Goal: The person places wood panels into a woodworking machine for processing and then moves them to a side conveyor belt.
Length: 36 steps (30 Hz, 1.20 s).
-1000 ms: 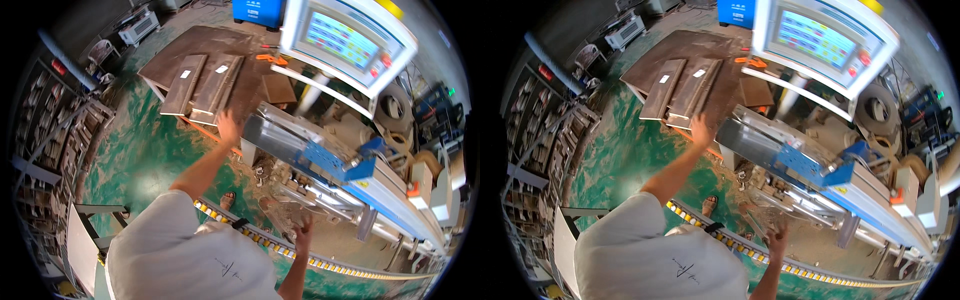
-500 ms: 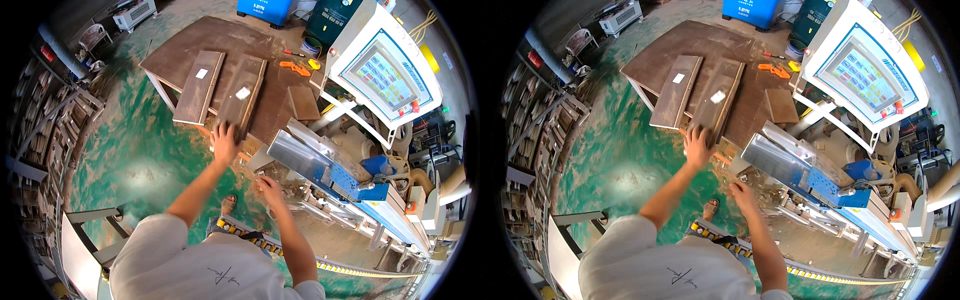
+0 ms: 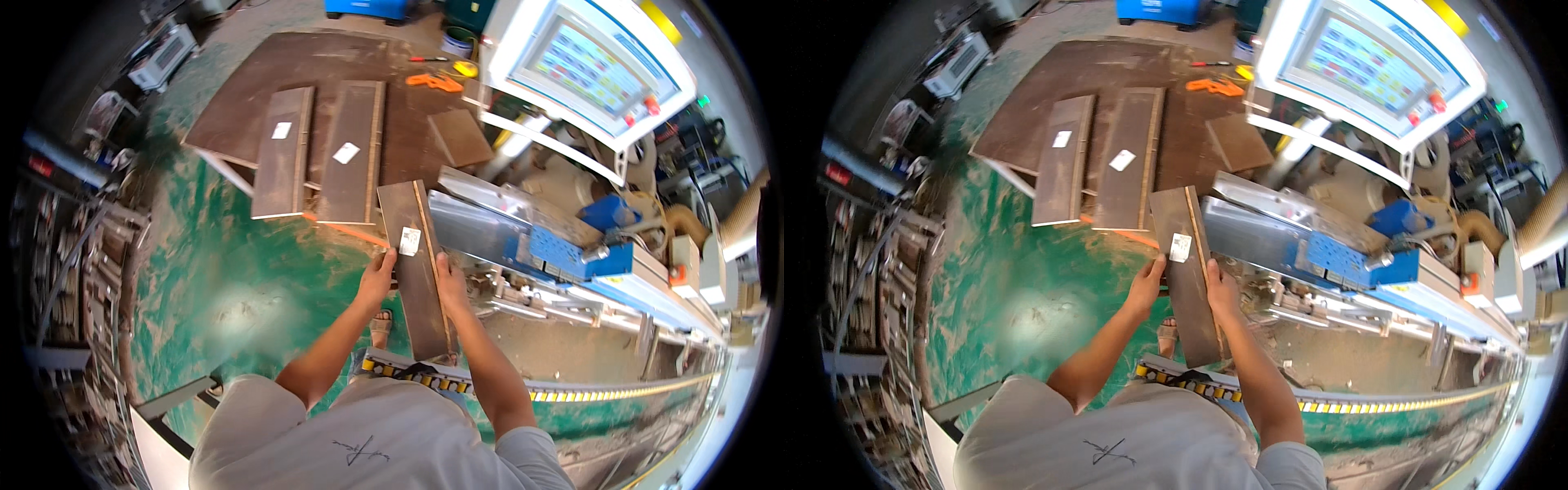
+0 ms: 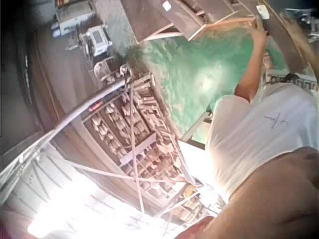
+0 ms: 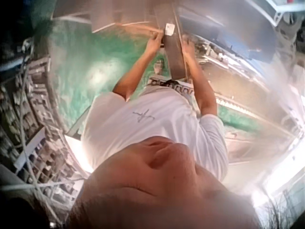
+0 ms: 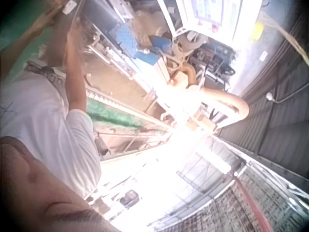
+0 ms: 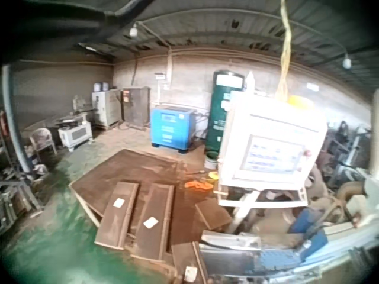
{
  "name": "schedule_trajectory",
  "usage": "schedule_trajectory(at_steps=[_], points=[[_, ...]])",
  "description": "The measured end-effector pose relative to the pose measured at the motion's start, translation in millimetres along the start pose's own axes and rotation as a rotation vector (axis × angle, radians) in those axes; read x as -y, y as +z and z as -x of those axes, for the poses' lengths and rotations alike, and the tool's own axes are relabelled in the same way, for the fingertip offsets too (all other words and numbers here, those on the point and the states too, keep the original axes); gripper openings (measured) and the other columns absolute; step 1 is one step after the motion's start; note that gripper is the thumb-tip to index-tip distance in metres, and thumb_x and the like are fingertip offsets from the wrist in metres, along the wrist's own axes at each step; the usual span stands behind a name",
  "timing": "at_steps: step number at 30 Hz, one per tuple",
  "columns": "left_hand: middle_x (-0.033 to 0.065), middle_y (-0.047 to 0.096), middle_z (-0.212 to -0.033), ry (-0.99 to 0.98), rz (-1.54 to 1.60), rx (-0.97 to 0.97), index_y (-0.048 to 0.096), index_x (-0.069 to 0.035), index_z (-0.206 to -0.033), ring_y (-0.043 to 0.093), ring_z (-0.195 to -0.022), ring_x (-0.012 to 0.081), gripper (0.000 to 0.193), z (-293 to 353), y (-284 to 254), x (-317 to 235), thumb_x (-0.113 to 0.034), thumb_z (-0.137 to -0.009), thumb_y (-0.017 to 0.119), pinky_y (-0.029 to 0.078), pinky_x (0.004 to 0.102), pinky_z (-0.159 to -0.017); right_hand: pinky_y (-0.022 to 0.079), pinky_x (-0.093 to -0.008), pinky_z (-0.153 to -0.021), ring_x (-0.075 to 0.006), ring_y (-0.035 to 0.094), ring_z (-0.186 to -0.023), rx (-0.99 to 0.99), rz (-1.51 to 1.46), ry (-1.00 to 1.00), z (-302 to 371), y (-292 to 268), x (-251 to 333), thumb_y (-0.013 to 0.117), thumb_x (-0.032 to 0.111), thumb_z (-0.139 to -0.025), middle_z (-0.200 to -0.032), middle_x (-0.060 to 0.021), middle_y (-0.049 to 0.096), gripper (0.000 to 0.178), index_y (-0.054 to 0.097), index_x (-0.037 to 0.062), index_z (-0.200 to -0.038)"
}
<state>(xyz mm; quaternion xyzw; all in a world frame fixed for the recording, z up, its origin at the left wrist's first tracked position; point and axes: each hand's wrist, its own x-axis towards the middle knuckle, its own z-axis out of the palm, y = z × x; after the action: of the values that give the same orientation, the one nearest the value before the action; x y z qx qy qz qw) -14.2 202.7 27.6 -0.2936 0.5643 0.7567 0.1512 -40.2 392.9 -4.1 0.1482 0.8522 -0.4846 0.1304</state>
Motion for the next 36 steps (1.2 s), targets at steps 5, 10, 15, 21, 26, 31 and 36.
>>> schedule_trajectory(at_steps=[5,10,15,21,26,31,36], points=[[0.013,0.072,-0.093,0.08,-0.307,0.247,0.066,0.003,-0.116,0.068,-0.089,0.0231,0.056,-40,95,56,-0.048,-0.099,0.053,0.052,0.0349,-0.075,0.047,-0.0386,-0.084,-0.03,0.064,-0.09,-0.181,-0.098,0.136,24,-80,-70,0.043,0.062,-0.098,-0.093,-0.0216,0.069,0.073,0.068,-0.0067,-0.107],[0.017,0.069,-0.093,0.168,-0.519,0.313,0.067,0.001,-0.113,0.067,-0.083,0.032,0.054,-81,180,107,-0.049,-0.099,0.05,0.053,0.041,-0.073,0.047,-0.0407,-0.084,-0.0317,0.064,-0.092,-0.325,-0.065,0.29,23,-139,-109,0.043,0.062,-0.098,-0.095,-0.0228,0.069,0.074,0.068,-0.0073,-0.107],[0.0178,0.069,-0.096,0.088,-0.515,0.206,0.067,0.001,-0.112,0.066,-0.089,0.031,0.052,-78,226,112,-0.047,-0.098,0.054,0.051,0.0403,-0.077,0.046,-0.0396,-0.09,-0.0288,0.063,-0.103,-0.232,-0.163,0.286,13,-182,-108,0.043,0.057,-0.1,-0.105,-0.0224,0.069,0.071,0.065,-0.0083,-0.113],[0.0227,0.07,-0.101,0.146,-0.658,0.049,0.069,-0.001,-0.11,0.064,-0.099,0.0406,0.049,-58,247,104,-0.045,-0.099,0.051,0.048,0.0438,-0.086,0.045,-0.0391,-0.09,-0.0321,0.062,-0.1,-0.21,-0.275,0.108,-18,-194,-119,0.042,0.056,-0.1,-0.104,-0.0259,0.067,0.07,0.064,-0.0087,-0.114],[0.0198,0.068,-0.091,0.242,-0.754,0.021,0.068,0.002,-0.109,0.063,-0.085,0.0311,0.046,-46,288,111,-0.041,-0.1,0.053,0.047,0.0412,-0.08,0.046,-0.041,-0.08,-0.0322,0.062,-0.084,-0.254,-0.196,0.046,-31,-225,-163,0.042,0.054,-0.101,-0.085,-0.0241,0.065,0.066,0.065,-0.0086,-0.098],[0.0185,0.066,-0.084,0.141,-0.697,0.055,0.067,0.002,-0.107,0.06,-0.079,0.0309,0.047,-13,370,117,-0.04,-0.102,0.049,0.046,0.0426,-0.076,0.047,-0.0377,-0.073,-0.0237,0.055,-0.072,-0.285,-0.26,0.052,-39,-283,-217,0.046,0.052,-0.101,-0.074,-0.0181,0.061,0.064,0.065,-0.0085,-0.093],[0.0125,0.069,-0.104,0.108,-0.616,0.081,0.066,0.006,-0.116,0.059,-0.093,0.0216,0.048,-16,416,153,-0.038,-0.102,0.053,0.045,0.0365,-0.085,0.046,-0.0476,-0.074,-0.046,0.061,-0.081,-0.265,-0.202,0.05,-37,-341,-235,0.044,0.054,-0.1,-0.08,-0.0288,0.063,0.065,0.066,-0.007,-0.091]])
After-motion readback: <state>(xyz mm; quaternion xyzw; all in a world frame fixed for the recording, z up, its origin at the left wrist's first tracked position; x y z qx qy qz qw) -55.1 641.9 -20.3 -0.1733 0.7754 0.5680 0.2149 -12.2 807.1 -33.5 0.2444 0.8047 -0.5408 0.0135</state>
